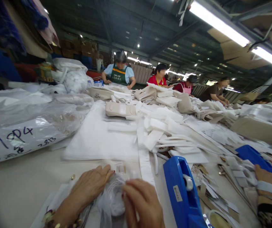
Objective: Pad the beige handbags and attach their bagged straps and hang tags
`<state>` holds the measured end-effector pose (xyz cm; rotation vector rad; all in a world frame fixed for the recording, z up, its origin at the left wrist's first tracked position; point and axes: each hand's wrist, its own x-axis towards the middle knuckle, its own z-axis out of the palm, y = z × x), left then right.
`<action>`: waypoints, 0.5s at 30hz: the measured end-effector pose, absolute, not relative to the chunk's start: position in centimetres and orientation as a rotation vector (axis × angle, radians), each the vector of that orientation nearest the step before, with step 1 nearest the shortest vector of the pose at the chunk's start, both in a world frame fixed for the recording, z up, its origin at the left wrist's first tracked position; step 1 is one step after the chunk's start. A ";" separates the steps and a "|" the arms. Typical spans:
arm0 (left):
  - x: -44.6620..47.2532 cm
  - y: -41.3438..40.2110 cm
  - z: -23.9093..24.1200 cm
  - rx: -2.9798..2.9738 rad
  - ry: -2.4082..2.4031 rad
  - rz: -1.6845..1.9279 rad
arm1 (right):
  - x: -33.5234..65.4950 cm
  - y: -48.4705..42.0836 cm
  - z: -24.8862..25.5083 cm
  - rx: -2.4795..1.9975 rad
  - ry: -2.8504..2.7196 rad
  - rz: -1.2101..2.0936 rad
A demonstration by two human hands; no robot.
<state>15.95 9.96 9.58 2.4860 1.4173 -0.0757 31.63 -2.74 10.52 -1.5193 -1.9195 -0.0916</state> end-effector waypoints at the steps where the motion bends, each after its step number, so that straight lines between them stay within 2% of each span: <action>1: 15.9 9.9 9.6 2.472 1.407 -0.055 | 32.9 -1.3 10.9 -1.535 -1.808 0.002; 4: 15.6 10.0 10.0 2.382 1.379 0.020 | 35.5 2.7 10.8 -1.552 -1.388 0.503; 9: 15.3 10.2 10.8 2.306 1.374 0.054 | 35.7 6.7 8.0 -1.191 -0.908 1.384; 12: 15.0 10.1 10.4 2.301 1.386 0.126 | 34.6 7.4 6.5 -1.135 -0.887 1.661; 15: 14.5 10.3 9.1 2.260 1.399 0.244 | 33.8 7.4 5.7 -1.305 -1.158 1.639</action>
